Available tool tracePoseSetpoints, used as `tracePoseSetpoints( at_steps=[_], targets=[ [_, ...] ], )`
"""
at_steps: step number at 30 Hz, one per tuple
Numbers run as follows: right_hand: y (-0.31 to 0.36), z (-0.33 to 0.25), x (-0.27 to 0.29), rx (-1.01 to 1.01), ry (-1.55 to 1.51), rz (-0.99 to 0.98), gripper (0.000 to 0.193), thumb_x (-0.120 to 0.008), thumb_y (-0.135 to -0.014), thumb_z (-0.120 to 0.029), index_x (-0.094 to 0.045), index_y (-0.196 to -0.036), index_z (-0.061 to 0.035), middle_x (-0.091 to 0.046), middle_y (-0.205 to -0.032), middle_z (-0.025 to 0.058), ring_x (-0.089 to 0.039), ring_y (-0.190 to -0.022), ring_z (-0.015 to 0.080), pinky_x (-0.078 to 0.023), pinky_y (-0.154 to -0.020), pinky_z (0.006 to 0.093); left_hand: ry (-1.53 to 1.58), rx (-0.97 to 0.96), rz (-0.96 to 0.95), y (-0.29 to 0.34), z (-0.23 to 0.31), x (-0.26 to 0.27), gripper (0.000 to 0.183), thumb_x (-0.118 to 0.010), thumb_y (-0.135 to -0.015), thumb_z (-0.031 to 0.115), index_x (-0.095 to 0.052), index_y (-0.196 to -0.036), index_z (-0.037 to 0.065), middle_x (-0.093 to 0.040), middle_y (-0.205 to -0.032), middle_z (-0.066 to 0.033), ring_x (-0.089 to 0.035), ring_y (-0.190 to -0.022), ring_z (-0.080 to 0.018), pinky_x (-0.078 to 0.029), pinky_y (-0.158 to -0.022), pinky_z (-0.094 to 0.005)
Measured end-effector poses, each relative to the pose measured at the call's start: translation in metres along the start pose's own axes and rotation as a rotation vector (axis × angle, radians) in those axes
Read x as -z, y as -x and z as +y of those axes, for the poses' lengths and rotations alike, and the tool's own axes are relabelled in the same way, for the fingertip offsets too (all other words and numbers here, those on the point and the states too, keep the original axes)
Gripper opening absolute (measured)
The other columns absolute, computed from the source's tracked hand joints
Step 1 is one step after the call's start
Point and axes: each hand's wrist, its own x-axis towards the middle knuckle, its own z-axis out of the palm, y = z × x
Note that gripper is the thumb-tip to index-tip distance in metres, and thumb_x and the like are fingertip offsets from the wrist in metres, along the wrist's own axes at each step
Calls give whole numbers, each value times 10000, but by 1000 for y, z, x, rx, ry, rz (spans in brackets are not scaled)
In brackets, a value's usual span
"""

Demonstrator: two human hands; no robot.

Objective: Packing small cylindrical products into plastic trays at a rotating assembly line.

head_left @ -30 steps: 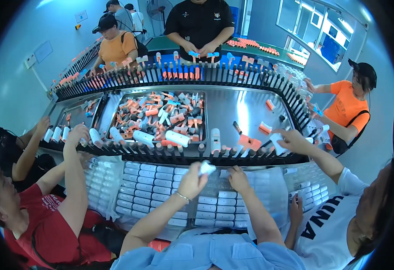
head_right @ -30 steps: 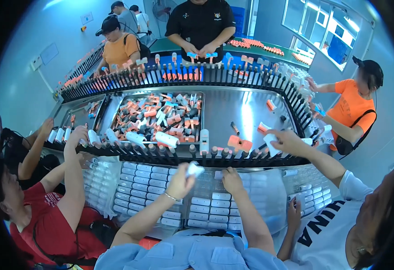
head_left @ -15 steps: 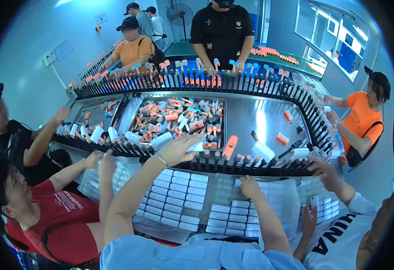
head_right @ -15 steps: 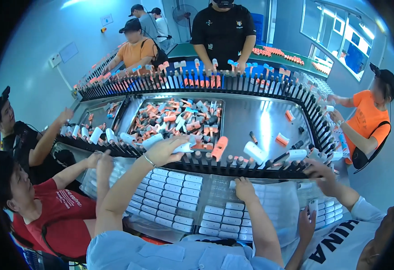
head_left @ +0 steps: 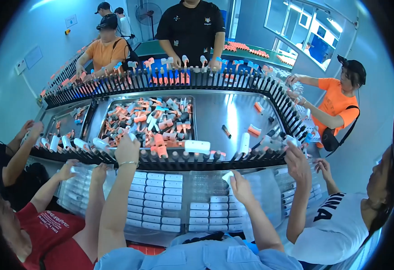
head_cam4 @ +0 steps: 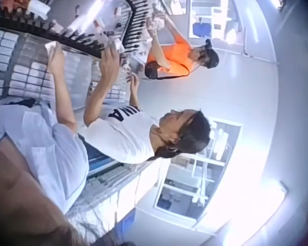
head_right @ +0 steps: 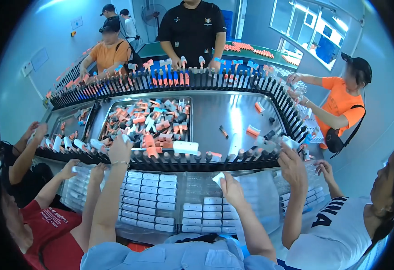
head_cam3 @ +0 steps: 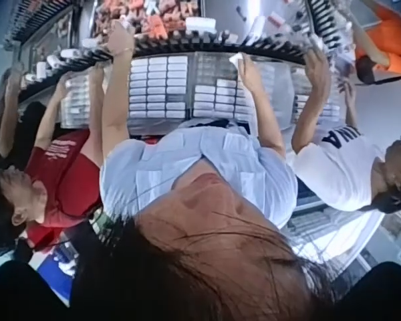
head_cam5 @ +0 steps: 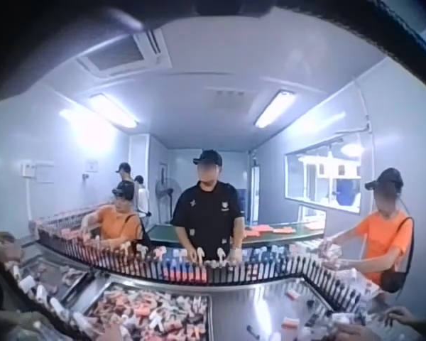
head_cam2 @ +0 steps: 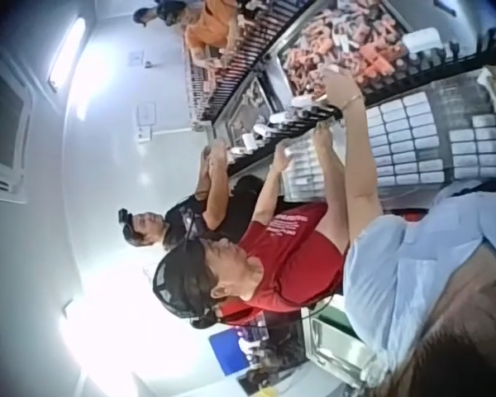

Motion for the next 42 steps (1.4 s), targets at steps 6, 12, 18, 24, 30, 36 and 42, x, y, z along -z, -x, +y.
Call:
tracePoseSetpoints(
  at_steps=[6,12,18,24,30,36,42],
  targets=[
    [8,-23,73,157,61,260,391,-673,-762,-161,-528,-1088,0,-567,-969,183,-549,-891,360,-447,-766,395,442,-500,479,93,6,-5,357,-608,-765,81,-507,-1098,1,-544,-1052,-166,-501,-1004,-331,-375,-888,-426],
    [-80,-30,111,321,359,267,387,-656,-761,-197,-539,-1082,-16,-583,-993,170,-563,-917,338,-459,-756,403,700,-763,-239,206,40,-72,149,-604,-760,109,-601,-903,68,-560,-897,-114,-551,-833,-300,-451,-735,-403],
    [-130,-60,62,-29,505,-127,341,-602,-796,-258,-531,-1011,-3,-619,-913,204,-615,-823,329,-483,-700,406,422,-881,-519,237,60,-98,175,-593,-783,185,-599,-916,72,-529,-959,-101,-504,-940,-282,-418,-831,-386],
    [-75,-50,7,456,294,419,463,-640,-726,-115,-494,-1149,2,-467,-1173,203,-451,-1080,383,-371,-922,441,211,-813,-674,230,63,-103,220,-601,-779,246,-600,-875,48,-522,-985,-112,-485,-997,-269,-417,-837,-386],
    [19,30,-44,251,187,32,276,-664,-698,-117,-607,-962,-57,-573,-952,115,-550,-935,312,-471,-749,412,455,-829,-636,227,54,-106,275,-559,-821,229,-540,-984,9,-537,-999,-172,-508,-982,-327,-423,-827,-419],
    [15,55,-67,140,461,-295,271,-677,-694,-243,-630,-888,-60,-554,-945,133,-538,-922,329,-494,-762,403,768,-401,-618,218,73,-103,296,-432,-914,259,-495,-1035,-3,-581,-903,-256,-558,-848,-427,-443,-742,-462],
    [19,62,-68,201,419,-240,265,-672,-700,-260,-621,-865,-59,-536,-976,118,-521,-962,323,-496,-757,400,979,-235,-775,219,78,-110,308,-501,-907,263,-505,-1069,1,-644,-868,-150,-633,-762,-226,-482,-689,-348]
  ],
)
